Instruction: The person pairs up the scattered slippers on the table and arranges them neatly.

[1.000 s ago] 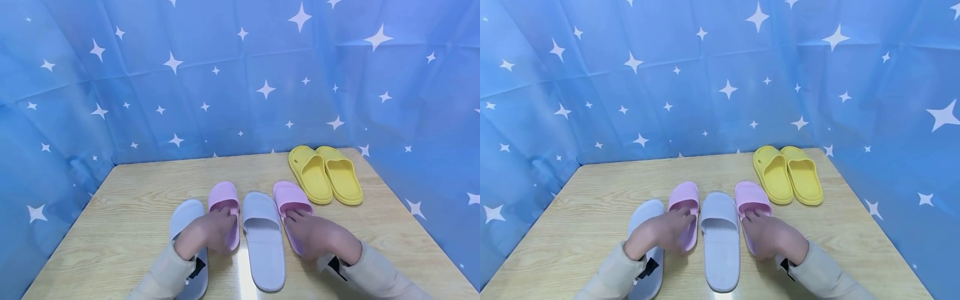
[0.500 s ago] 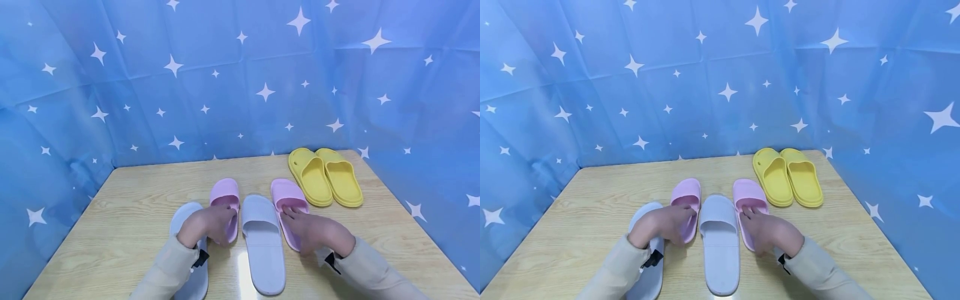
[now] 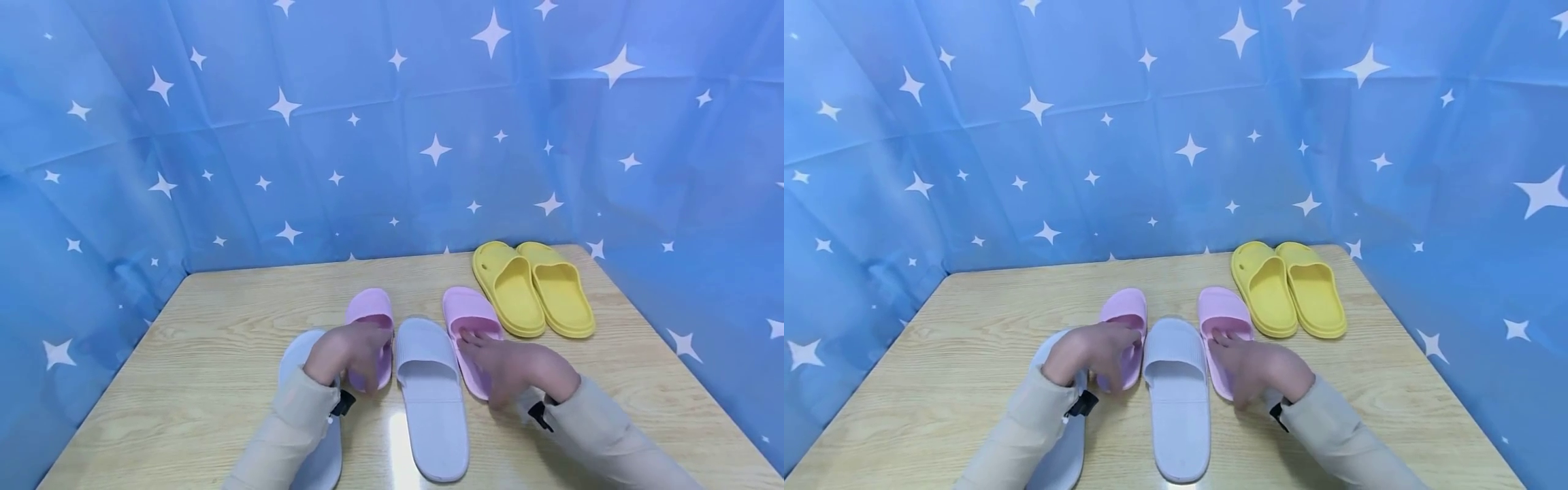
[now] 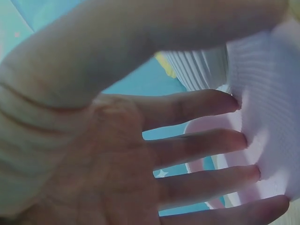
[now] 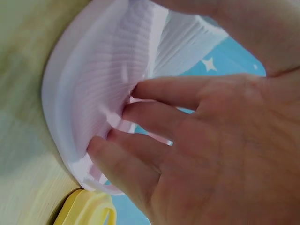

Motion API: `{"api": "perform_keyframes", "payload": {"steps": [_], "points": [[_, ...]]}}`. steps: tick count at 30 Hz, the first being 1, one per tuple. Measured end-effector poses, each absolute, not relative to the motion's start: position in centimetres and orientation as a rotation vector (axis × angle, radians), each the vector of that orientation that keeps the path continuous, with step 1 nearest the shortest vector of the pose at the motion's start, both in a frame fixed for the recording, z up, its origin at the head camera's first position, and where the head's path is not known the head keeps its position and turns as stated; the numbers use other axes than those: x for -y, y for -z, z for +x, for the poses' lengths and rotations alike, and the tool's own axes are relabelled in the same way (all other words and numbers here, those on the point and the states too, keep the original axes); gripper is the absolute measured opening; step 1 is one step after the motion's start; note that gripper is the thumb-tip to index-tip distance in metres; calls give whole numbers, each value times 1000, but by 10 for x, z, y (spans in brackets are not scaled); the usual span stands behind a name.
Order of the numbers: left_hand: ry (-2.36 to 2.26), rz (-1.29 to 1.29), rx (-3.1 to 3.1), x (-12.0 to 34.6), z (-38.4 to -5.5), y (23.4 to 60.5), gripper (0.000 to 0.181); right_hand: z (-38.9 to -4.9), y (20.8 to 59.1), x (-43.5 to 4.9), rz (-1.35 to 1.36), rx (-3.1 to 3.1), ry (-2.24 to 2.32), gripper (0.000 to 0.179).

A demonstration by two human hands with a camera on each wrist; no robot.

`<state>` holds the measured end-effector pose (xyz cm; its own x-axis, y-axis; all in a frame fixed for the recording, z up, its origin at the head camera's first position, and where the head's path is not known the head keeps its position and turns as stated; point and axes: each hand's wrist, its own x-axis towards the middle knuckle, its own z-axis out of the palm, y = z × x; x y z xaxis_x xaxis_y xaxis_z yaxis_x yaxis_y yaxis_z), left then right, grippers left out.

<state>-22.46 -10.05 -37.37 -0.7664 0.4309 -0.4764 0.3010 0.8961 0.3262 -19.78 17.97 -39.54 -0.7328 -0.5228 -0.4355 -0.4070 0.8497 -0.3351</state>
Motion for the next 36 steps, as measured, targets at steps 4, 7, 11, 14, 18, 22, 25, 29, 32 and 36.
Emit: {"api": "perform_keyframes", "payload": {"steps": [4, 7, 11, 14, 18, 22, 25, 29, 32, 36], "points": [[-270, 537, -2508, 101, -226, 375, 66, -209, 393, -180, -722, -2460, 321, 120], [-250, 514, -2514, 100, -226, 376, 78, -217, 391, -180, -721, -2434, 342, 115], [-242, 500, -2533, 96, -226, 379, 105, -223, 391, -182, -705, -2428, 370, 110], [-224, 492, -2547, 95, -226, 380, 112, -225, 392, -184, -708, -2431, 394, 111], [-103, 563, -2598, 97, -229, 384, 91, -231, 394, -187, -741, -2416, 447, 112], [-14, 665, -2650, 100, -233, 390, 73, -238, 397, -189, -749, -2401, 474, 112], [-37, 659, -2655, 101, -235, 393, 77, -242, 398, -189, -755, -2399, 472, 112], [-74, 642, -2659, 102, -237, 396, 83, -247, 398, -187, -743, -2401, 462, 110], [-69, 661, -2671, 101, -238, 398, 83, -250, 397, -185, -699, -2389, 486, 110], [-66, 674, -2684, 100, -239, 399, 84, -252, 397, -185, -697, -2390, 495, 109]]}}
